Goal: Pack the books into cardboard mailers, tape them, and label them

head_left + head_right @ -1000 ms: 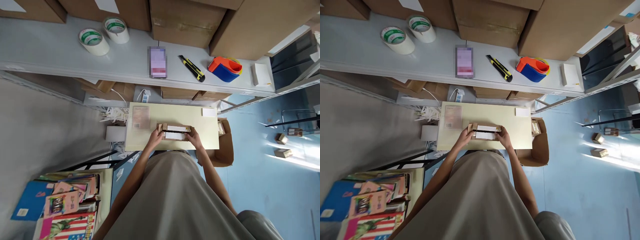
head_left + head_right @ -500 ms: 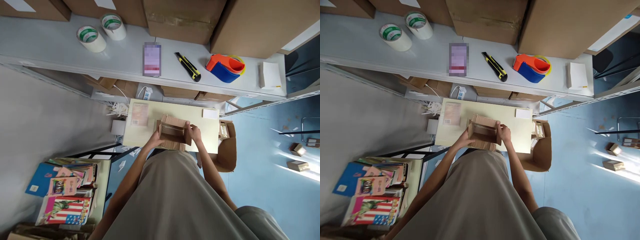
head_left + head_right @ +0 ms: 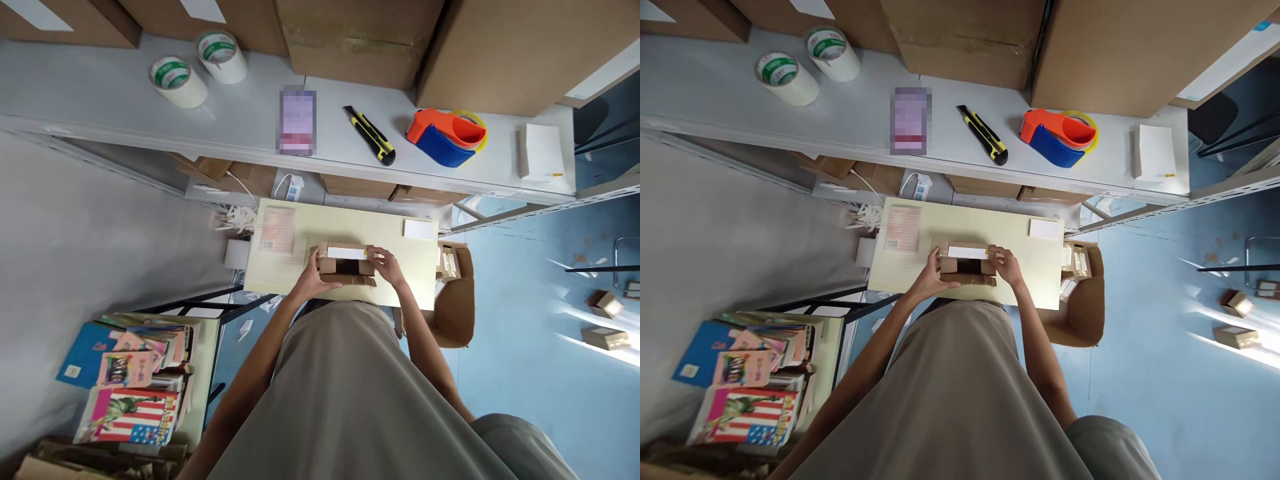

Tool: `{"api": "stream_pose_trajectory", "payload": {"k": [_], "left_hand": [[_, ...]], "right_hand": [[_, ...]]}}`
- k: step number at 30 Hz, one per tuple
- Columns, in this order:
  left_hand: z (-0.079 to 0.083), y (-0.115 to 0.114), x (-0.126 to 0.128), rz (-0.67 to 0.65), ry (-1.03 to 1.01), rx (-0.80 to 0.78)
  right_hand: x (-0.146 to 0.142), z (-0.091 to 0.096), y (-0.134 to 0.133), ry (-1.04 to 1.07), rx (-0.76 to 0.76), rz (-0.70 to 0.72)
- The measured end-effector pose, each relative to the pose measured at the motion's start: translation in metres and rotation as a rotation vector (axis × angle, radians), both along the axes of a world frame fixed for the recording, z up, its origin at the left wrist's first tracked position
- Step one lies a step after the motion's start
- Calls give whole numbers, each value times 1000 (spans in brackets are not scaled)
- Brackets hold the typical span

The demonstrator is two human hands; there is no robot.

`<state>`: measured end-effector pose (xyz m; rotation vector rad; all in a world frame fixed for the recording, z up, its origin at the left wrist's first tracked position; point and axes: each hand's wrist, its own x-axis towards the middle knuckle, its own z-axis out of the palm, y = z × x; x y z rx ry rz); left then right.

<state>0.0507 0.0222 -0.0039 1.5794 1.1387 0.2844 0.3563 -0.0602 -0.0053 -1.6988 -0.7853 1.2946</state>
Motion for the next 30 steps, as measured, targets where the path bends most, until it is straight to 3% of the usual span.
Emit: {"api": "stream_pose_trajectory", "payload": {"k": [5, 9, 14, 23, 30], "left_hand": [[8, 1, 6, -40, 35, 110], [7, 10, 16, 49, 112, 217], [1, 24, 27, 91, 141, 287], [-5, 27, 26, 118, 83, 251], [-9, 26, 25, 134, 96, 203]], "right_hand": [[5, -3, -17, -24, 5, 3], [6, -2, -23, -27, 25, 75], [1, -2, -20, -80, 5, 4], [-9, -11, -19, -125, -20, -94], [-23, -7, -20, -249, 3, -57]]}}
